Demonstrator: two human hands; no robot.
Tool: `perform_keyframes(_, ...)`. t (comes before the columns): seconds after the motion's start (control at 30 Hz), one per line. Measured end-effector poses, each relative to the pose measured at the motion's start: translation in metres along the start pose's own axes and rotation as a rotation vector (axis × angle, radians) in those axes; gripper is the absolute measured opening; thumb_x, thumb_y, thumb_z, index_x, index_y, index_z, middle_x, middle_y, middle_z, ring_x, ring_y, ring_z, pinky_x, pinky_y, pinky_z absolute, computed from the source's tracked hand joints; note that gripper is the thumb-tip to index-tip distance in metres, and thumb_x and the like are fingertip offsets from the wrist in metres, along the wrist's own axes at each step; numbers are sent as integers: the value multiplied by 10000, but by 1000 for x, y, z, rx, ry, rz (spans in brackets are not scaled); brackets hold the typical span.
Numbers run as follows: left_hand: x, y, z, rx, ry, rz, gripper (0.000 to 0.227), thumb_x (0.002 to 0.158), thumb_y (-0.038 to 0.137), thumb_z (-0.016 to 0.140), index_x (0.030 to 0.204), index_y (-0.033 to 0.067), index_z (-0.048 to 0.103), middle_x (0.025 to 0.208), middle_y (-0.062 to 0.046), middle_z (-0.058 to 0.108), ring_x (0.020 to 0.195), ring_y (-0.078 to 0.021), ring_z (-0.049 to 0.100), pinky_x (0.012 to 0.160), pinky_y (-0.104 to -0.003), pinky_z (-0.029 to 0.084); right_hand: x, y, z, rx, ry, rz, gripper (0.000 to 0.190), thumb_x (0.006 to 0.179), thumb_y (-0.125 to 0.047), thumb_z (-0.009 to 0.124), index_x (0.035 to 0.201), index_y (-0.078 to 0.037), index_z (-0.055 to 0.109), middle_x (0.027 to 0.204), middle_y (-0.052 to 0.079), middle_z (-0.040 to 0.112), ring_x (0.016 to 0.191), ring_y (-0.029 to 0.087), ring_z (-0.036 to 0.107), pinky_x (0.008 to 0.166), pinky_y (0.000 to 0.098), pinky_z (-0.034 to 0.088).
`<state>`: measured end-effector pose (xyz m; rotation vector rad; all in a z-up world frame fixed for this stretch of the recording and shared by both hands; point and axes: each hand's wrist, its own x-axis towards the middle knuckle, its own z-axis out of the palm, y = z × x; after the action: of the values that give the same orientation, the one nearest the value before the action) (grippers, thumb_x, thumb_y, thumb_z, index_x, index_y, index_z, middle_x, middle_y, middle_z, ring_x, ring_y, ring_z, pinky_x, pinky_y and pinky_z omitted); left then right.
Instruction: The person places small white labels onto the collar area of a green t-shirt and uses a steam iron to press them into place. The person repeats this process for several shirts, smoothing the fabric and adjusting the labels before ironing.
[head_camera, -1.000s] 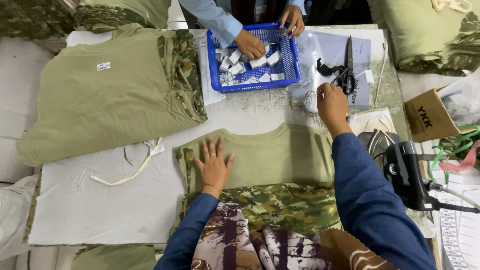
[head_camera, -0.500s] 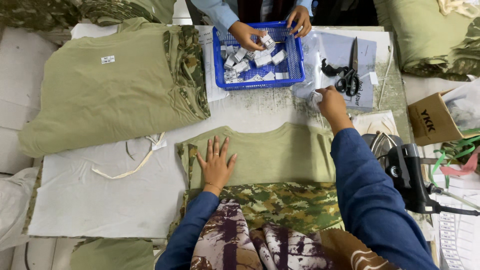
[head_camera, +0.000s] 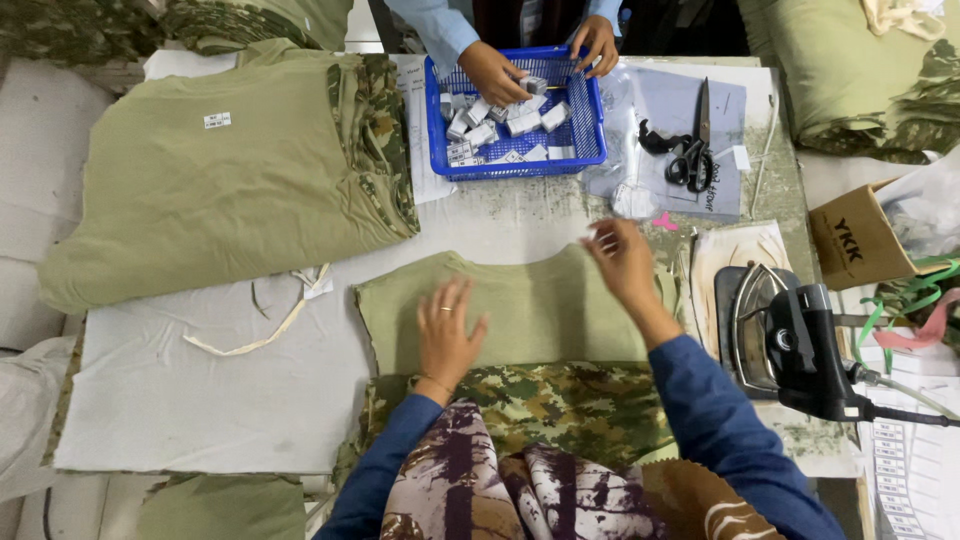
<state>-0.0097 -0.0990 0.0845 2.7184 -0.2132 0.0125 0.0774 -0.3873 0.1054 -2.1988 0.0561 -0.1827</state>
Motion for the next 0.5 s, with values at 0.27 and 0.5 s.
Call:
perform_keyframes(0.27,-29,58,19,-749,34,-165,289,927,320,636,1201,235,670,1050,-26,708,1002,-244,680,890,-372,534,-115,-9,72,636,-220,374,253,838,-150,780,936,-11,593,741,75,576,644,176,614,587,279,512)
perform_keyframes(0.5,-3,29,-27,-966,193,-320,286,945,232,660,1170,60,698,948,-173,725,847,-241,705,785,-382,559,-72,86,-20,-384,108,232,339,967,-265,681,1185,-17,604,1112,249,560,1050,446,597,860,504,501)
